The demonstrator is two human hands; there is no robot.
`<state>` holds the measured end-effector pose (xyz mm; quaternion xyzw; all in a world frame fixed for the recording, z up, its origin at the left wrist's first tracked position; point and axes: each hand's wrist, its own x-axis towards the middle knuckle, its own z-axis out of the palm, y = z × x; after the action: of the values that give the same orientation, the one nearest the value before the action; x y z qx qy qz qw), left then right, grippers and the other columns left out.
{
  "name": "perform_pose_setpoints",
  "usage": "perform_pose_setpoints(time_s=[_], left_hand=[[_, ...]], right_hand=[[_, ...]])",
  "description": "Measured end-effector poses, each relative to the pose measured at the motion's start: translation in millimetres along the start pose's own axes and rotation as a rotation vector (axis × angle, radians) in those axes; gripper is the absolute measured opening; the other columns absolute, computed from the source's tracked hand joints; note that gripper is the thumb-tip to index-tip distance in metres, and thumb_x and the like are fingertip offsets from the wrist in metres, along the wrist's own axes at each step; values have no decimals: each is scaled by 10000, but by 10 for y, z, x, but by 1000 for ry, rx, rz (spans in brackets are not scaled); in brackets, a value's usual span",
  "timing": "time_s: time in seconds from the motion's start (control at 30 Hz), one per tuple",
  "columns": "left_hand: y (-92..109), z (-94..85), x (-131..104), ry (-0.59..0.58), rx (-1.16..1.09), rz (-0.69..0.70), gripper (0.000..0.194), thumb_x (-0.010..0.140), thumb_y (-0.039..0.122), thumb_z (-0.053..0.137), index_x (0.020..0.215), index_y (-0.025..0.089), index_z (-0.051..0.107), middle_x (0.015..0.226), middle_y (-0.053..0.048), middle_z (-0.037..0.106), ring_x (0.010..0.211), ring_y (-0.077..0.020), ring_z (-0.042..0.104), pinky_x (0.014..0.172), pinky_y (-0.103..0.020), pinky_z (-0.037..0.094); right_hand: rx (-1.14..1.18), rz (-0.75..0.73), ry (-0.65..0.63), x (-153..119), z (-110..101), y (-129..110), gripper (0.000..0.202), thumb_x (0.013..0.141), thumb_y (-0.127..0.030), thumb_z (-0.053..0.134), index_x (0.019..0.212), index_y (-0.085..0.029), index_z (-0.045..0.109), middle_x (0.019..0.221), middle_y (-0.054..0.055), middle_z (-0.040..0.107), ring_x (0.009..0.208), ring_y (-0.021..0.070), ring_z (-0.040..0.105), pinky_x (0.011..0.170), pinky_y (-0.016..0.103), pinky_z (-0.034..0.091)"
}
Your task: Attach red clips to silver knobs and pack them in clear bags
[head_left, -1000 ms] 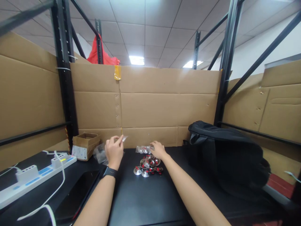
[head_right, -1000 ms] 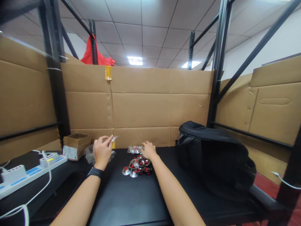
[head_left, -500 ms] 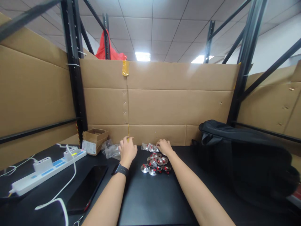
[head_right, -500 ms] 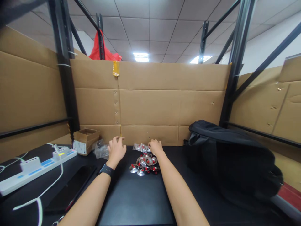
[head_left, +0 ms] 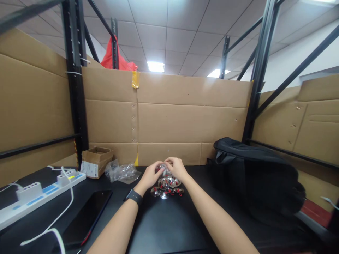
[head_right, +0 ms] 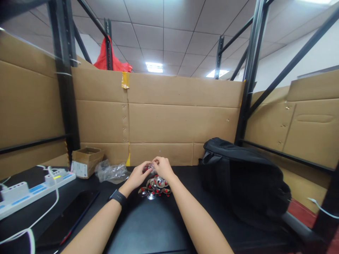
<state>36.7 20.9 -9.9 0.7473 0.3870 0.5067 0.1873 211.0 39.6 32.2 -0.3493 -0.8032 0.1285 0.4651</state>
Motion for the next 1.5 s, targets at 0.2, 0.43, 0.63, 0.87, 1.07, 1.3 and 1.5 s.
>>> perform_pose_setpoints(time_s=[0.2,0.43,0.63,0.87,1.07,1.3,1.5], left_hand=[[33,53,18,63,-256,-197,530,719,346,759,1207,205,605,1129,-98,668,824,-162,662,727,-278,533],[278,40,-9,-48,-664,-392,337,769,394,741,987,142,687,948,-76,693,636,-78,591,573,-185,464],[258,32,-19,-67,-778,-332,395,728,383,802,1021,136,706,1009,-98,721,850,-143,665,804,-260,524],[163,38,7,7,-284,-218,437,740,479,751,983,115,756,876,-98,760,628,-153,633,597,-263,494],[160,36,48,105,-212,-122,383,790,489,698,939,148,788,943,-108,775,847,-232,701,764,-316,529],[149,-139,85,419,-97,-115,380,850,475,623,1011,159,760,1001,-97,764,911,-224,700,833,-327,538],[-81,-727,9,626,465,-86,313,897,353,516,1003,199,767,1113,-80,718,1069,-223,646,1007,-342,455]], right_hand=[[55,-24,15,-291,-225,96,199,862,-206,554,940,-220,737,795,25,734,709,171,666,690,265,493],[31,-136,-126,-404,-321,4,403,731,-190,710,1131,-237,697,1002,36,734,864,186,670,819,290,501],[233,34,-88,-406,-148,38,266,875,-352,611,1067,-211,730,944,57,762,843,208,708,791,307,533],[198,71,-113,-403,-165,154,289,902,-397,577,946,-178,762,877,61,759,801,213,688,736,295,517],[205,88,-138,-412,-145,165,295,862,-392,638,1059,-191,729,954,62,753,826,201,684,780,310,524],[38,120,-154,-451,-77,295,506,781,-337,727,1259,-229,600,1093,68,695,923,205,659,862,339,505],[-347,171,-233,-319,-13,539,346,946,-289,455,1253,-266,612,1359,85,571,1251,254,508,1012,434,389]])
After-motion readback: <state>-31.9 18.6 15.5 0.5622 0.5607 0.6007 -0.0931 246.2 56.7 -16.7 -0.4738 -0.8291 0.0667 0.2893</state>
